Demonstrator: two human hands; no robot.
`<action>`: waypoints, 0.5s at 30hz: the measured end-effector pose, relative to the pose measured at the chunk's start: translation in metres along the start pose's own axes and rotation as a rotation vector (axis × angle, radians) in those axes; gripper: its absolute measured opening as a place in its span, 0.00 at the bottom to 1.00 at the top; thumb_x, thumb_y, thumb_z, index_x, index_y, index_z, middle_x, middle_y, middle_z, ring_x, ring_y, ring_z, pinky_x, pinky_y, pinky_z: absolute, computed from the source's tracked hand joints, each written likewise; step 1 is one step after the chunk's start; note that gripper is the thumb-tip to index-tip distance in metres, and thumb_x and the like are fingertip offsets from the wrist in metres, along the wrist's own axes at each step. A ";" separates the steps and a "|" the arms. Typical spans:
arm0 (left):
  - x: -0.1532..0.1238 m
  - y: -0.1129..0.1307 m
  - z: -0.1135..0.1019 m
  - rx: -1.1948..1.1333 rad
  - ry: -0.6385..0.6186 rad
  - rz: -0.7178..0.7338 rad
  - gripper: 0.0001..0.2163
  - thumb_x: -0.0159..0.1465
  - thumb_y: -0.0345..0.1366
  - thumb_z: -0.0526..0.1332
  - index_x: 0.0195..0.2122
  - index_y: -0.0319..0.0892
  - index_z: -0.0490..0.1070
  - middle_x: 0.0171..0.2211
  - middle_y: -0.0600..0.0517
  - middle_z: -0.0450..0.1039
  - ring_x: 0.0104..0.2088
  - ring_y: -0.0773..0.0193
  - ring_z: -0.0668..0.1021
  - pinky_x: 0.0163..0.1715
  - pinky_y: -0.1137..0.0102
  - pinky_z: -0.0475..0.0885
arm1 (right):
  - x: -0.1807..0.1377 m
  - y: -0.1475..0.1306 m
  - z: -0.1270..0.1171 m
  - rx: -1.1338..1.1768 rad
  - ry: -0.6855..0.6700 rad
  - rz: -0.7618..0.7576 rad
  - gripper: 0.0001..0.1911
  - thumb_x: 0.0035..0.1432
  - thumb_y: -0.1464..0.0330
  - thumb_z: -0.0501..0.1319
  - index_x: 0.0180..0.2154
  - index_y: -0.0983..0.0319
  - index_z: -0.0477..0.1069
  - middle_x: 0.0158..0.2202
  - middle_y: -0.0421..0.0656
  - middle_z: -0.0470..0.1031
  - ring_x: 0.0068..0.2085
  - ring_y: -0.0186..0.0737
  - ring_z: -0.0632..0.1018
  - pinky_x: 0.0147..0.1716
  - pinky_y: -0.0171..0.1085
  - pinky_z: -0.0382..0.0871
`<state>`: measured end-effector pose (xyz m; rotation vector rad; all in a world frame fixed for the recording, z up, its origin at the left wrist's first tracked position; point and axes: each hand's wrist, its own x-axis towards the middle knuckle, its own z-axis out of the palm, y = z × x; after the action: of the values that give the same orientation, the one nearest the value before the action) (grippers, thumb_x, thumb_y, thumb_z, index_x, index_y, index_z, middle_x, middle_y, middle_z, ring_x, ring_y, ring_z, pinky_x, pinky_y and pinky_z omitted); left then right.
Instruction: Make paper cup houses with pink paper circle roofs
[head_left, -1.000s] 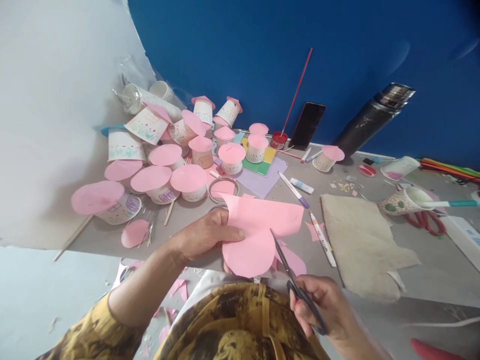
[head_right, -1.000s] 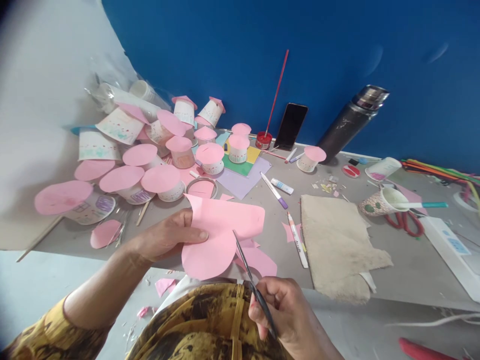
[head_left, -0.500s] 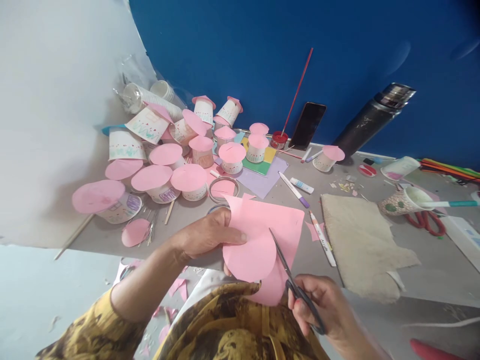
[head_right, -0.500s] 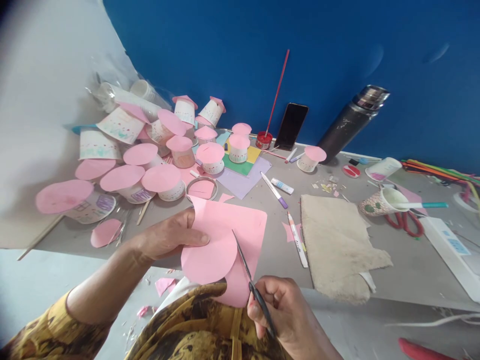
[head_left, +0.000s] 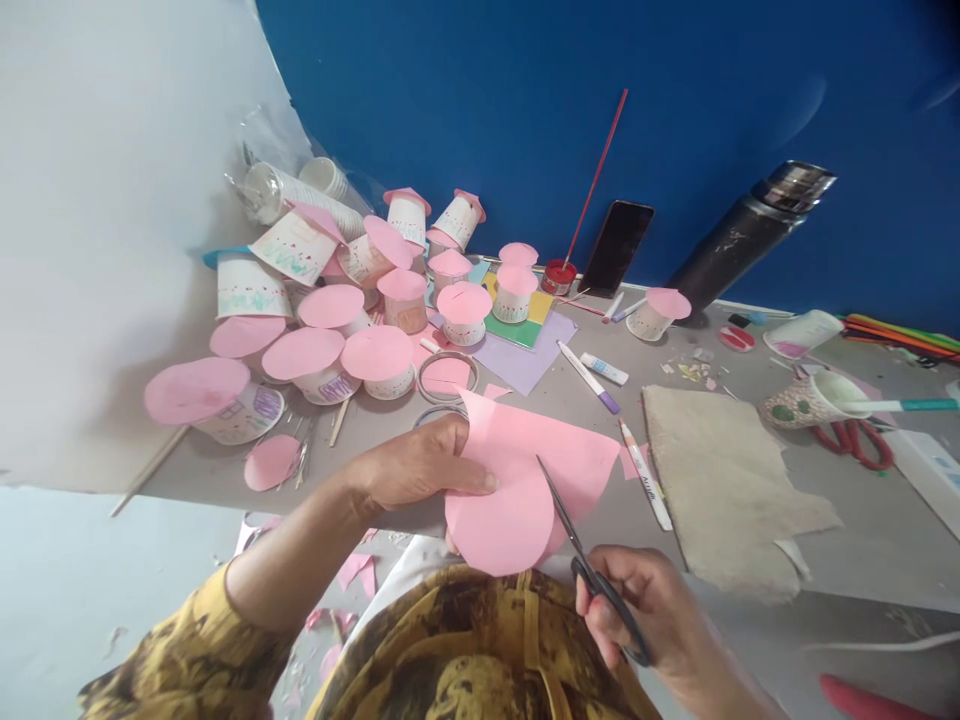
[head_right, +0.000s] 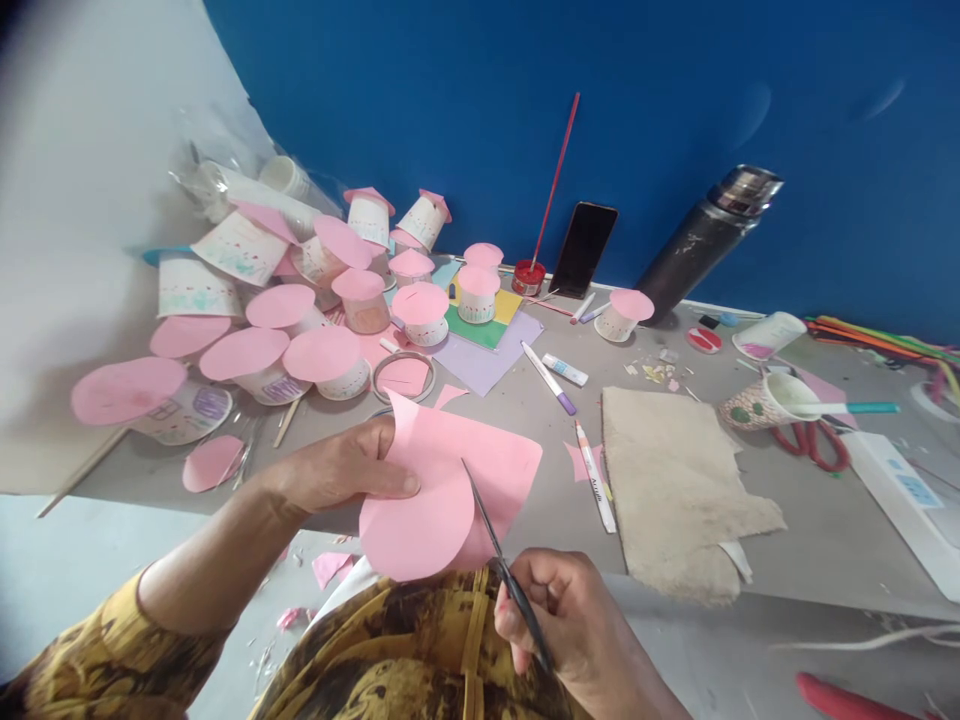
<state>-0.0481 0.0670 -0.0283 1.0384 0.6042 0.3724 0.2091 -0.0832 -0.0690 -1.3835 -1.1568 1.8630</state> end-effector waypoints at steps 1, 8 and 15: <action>0.000 0.001 0.000 -0.002 -0.002 0.001 0.12 0.52 0.38 0.73 0.33 0.35 0.82 0.28 0.46 0.80 0.29 0.62 0.77 0.28 0.72 0.70 | 0.000 0.002 -0.001 -0.001 -0.010 -0.006 0.32 0.53 0.39 0.67 0.31 0.64 0.72 0.20 0.37 0.68 0.19 0.29 0.66 0.22 0.31 0.58; 0.002 0.000 -0.001 -0.059 -0.002 -0.041 0.11 0.49 0.38 0.74 0.29 0.34 0.82 0.27 0.47 0.79 0.26 0.65 0.76 0.25 0.73 0.67 | -0.002 0.004 -0.002 -0.002 -0.006 0.001 0.31 0.52 0.40 0.68 0.30 0.63 0.70 0.19 0.36 0.67 0.19 0.29 0.65 0.21 0.31 0.60; 0.003 0.002 -0.002 -0.005 0.016 -0.056 0.12 0.48 0.38 0.73 0.29 0.35 0.82 0.26 0.47 0.78 0.25 0.65 0.75 0.23 0.73 0.66 | -0.004 -0.004 0.001 0.010 -0.007 0.018 0.31 0.51 0.40 0.69 0.28 0.63 0.70 0.19 0.36 0.66 0.20 0.29 0.65 0.22 0.31 0.61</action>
<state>-0.0473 0.0707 -0.0279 1.0120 0.6454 0.3331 0.2090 -0.0847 -0.0635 -1.3872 -1.1405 1.8850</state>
